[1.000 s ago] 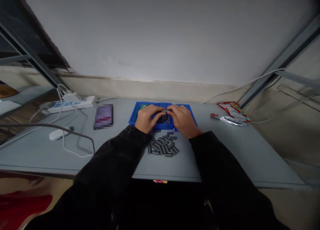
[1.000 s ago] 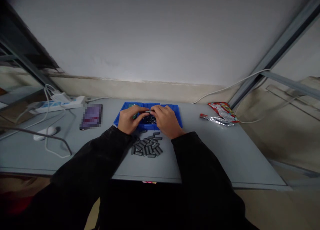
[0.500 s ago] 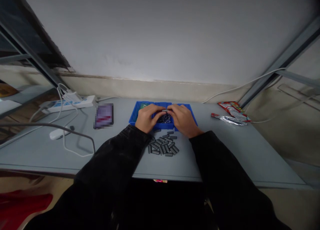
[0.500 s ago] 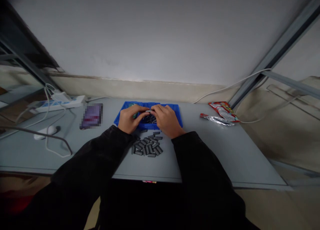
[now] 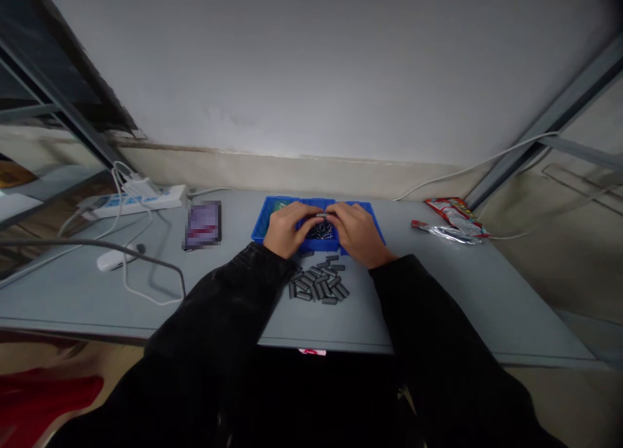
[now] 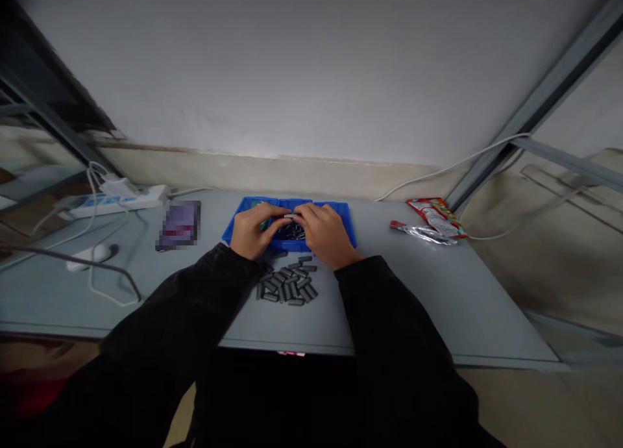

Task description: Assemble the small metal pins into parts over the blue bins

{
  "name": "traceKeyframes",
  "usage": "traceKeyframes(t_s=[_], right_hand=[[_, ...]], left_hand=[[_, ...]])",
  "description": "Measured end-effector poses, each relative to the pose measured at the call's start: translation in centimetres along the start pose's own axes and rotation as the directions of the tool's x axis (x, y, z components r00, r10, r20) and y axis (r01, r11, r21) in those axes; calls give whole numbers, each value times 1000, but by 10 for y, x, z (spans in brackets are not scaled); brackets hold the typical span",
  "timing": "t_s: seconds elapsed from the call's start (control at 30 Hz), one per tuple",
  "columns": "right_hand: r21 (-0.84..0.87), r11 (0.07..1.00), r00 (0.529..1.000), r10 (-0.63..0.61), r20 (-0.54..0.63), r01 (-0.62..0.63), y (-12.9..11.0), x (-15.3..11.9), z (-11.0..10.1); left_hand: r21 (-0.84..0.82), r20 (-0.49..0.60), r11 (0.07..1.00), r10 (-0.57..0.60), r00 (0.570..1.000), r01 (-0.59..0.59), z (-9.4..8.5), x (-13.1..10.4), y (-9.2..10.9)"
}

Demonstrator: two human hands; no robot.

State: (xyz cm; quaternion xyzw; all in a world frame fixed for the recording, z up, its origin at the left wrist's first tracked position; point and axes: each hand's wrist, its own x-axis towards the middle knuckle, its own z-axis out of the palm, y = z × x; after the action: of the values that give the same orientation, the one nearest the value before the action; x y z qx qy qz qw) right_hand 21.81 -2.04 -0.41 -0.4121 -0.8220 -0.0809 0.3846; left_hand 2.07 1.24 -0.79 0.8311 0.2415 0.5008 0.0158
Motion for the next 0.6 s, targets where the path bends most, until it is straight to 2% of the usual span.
traceKeyframes(t_s=[0.6], right_hand=[[3,1000,1000,12,-5,-12,-3,0,-3]], left_hand=[[13,10,1000,-10,1000,10,-1,0,1]])
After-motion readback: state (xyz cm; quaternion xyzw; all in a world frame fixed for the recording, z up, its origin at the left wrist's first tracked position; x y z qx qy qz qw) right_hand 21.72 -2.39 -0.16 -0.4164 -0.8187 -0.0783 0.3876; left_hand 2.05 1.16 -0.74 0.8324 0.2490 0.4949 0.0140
